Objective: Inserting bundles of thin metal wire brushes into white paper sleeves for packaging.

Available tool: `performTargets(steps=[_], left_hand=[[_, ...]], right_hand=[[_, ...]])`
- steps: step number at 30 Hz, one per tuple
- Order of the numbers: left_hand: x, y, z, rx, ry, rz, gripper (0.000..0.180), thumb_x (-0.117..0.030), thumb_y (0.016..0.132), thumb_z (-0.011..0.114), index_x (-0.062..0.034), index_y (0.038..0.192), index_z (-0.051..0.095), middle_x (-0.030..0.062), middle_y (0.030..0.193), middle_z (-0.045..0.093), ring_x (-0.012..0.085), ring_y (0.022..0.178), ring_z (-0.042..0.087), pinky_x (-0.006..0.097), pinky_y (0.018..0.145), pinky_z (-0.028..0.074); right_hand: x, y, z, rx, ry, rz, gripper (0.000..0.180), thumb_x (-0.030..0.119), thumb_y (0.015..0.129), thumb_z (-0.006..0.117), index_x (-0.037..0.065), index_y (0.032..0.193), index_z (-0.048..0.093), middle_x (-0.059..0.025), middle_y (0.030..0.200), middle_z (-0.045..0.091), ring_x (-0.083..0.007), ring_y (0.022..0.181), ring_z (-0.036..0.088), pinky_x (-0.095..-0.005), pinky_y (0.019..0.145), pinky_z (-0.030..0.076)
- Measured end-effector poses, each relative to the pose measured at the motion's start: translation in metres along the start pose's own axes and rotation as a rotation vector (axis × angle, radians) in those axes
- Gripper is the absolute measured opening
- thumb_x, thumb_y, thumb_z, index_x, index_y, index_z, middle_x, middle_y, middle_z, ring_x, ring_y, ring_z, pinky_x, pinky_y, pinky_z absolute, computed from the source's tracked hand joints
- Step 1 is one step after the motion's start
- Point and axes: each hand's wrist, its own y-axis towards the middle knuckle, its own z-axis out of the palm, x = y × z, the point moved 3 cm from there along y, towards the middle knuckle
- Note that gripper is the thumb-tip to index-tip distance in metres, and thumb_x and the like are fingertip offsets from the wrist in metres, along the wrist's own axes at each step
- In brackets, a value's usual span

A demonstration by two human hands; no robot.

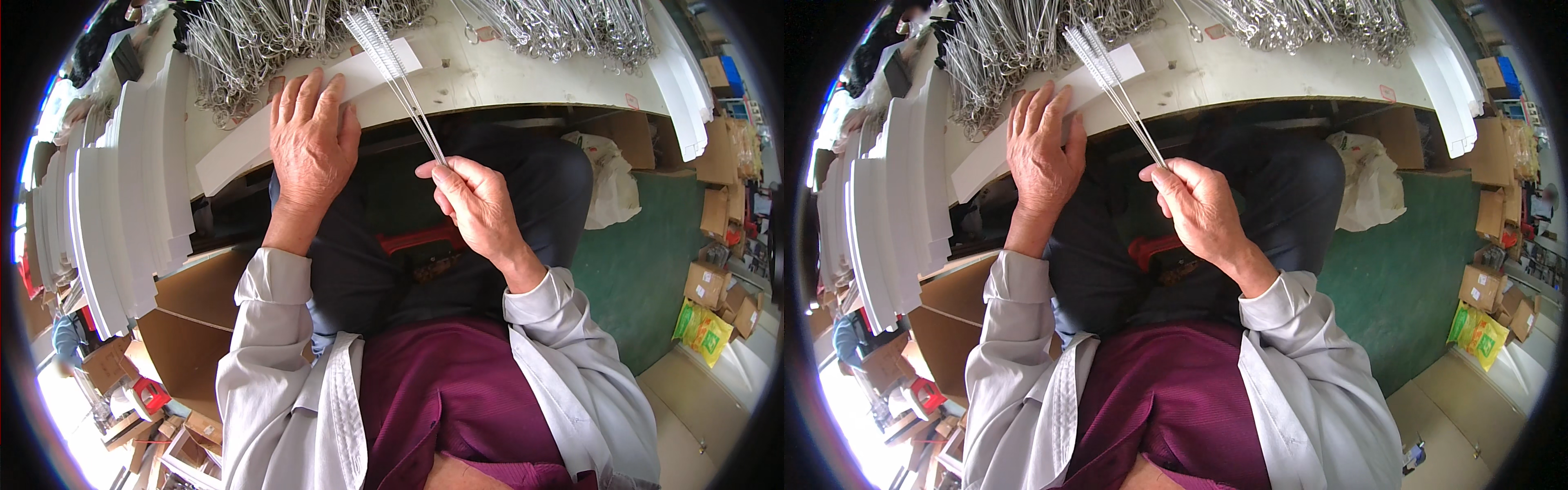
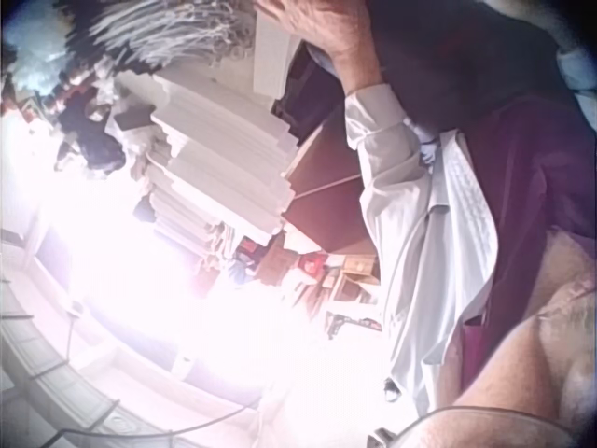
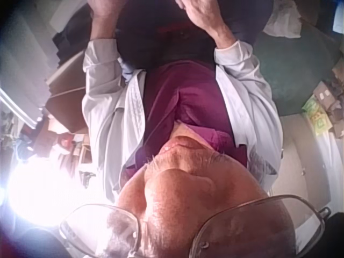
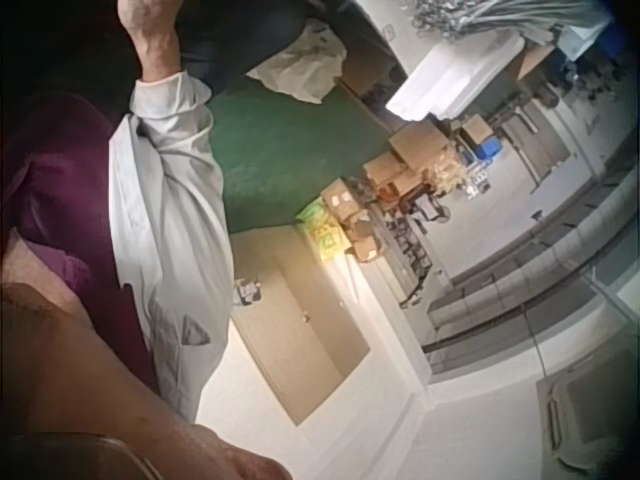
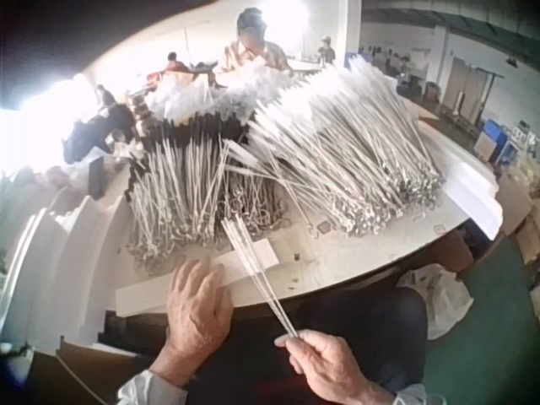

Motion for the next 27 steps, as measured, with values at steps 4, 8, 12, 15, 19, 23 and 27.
performTargets(steps=[4, 8, 12, 15, 19, 23, 27], left_hand=[[0.000, 0.000, 0.000, 0.003, 0.002, -0.005, 0.037, -0.017, 0.091, 0.070, -0.0051, 0.127, 0.068, 0.0195, 0.134, 0.065, 0.0425, 0.127, 0.057, 0.053, 0.113, 0.043], [0.000, 0.000, 0.000, 0.002, -0.005, 0.002, 0.038, -0.016, 0.091, 0.070, -0.0050, 0.127, 0.068, 0.0196, 0.134, 0.065, 0.0425, 0.127, 0.057, 0.053, 0.113, 0.042], [0.000, 0.000, 0.001, -0.021, -0.011, 0.022, 0.036, -0.016, 0.090, 0.070, -0.0036, 0.124, 0.068, 0.0195, 0.131, 0.065, 0.0416, 0.124, 0.058, 0.055, 0.111, 0.043], [0.000, 0.000, 0.000, -0.022, -0.012, 0.025, 0.036, -0.016, 0.090, 0.070, -0.0034, 0.124, 0.068, 0.0195, 0.131, 0.065, 0.0415, 0.124, 0.059, 0.054, 0.111, 0.043], [0.000, 0.000, 0.001, -0.025, -0.011, 0.022, 0.036, -0.016, 0.090, 0.070, -0.0034, 0.123, 0.069, 0.0195, 0.131, 0.066, 0.0415, 0.124, 0.059, 0.054, 0.111, 0.043], [0.001, 0.000, 0.000, -0.006, -0.011, 0.015, 0.037, -0.016, 0.091, 0.069, -0.0049, 0.127, 0.068, 0.0198, 0.133, 0.065, 0.0423, 0.127, 0.057, 0.053, 0.112, 0.043], [0.001, 0.000, 0.000, -0.005, -0.009, 0.014, 0.037, -0.016, 0.091, 0.069, -0.0048, 0.127, 0.067, 0.0199, 0.134, 0.065, 0.0423, 0.127, 0.057, 0.052, 0.112, 0.043]], right_hand=[[-0.005, 0.001, 0.001, -0.008, 0.021, 0.006, 0.032, 0.028, 0.109, 0.059, 0.000, 0.105, 0.074, 0.0016, 0.063, 0.053, -0.0045, 0.058, 0.048, -0.0245, 0.053, 0.039], [-0.008, 0.001, 0.002, -0.003, 0.013, 0.008, 0.033, 0.028, 0.109, 0.059, 0.000, 0.104, 0.074, 0.0018, 0.063, 0.053, -0.0045, 0.058, 0.048, -0.0244, 0.053, 0.039], [-0.010, 0.000, 0.002, 0.006, 0.023, 0.009, 0.034, 0.029, 0.110, 0.058, 0.000, 0.104, 0.074, 0.0021, 0.063, 0.053, -0.0044, 0.058, 0.048, -0.0240, 0.052, 0.038], [-0.007, -0.001, 0.001, -0.006, 0.006, 0.001, 0.036, 0.031, 0.111, 0.057, 0.000, 0.104, 0.074, 0.0024, 0.063, 0.053, -0.0042, 0.058, 0.047, -0.0238, 0.052, 0.037], [0.004, -0.004, -0.003, -0.031, 0.066, 0.072, 0.038, 0.033, 0.111, 0.055, 0.000, 0.106, 0.074, 0.0027, 0.063, 0.053, -0.0038, 0.059, 0.047, -0.0234, 0.052, 0.037], [0.001, -0.004, -0.003, -0.013, 0.052, 0.047, 0.039, 0.034, 0.111, 0.055, 0.001, 0.107, 0.075, 0.0027, 0.063, 0.053, -0.0033, 0.058, 0.047, -0.0231, 0.052, 0.037], [0.007, -0.005, -0.003, -0.021, 0.035, 0.039, 0.039, 0.033, 0.111, 0.055, 0.001, 0.106, 0.075, 0.0026, 0.063, 0.053, -0.0035, 0.058, 0.047, -0.0233, 0.052, 0.038]])
